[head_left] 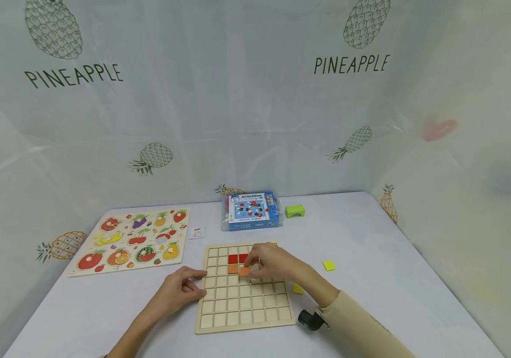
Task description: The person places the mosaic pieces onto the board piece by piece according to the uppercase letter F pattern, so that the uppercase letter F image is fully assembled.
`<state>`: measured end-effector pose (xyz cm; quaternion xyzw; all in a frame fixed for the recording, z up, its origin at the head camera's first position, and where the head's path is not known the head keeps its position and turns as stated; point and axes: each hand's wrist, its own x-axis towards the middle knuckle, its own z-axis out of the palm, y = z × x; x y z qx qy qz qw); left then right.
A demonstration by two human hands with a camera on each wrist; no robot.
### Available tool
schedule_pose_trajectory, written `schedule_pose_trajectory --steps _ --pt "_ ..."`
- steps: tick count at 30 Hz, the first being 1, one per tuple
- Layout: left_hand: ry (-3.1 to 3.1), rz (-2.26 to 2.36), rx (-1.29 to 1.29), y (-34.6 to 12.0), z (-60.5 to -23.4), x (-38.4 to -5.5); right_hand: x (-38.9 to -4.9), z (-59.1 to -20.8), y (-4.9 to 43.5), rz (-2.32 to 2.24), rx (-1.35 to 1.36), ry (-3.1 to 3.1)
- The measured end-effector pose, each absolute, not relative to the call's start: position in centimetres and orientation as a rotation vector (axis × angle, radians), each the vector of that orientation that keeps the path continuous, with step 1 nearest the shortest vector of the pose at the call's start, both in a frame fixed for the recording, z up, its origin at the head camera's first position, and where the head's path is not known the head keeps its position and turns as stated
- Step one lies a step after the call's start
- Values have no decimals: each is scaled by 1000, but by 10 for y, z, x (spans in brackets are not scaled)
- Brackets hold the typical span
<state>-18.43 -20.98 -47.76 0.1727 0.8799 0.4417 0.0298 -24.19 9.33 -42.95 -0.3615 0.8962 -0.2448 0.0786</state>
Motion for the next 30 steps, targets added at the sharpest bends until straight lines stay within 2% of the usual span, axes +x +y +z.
schedule_pose_trajectory --steps 14,30 --pt "2702 1370 514 -209 -477 -184 -238 -435 69 -541 -1200 2721" --pt "2706 1365 509 -209 -476 -185 -235 -438 61 -520 -1165 2723"
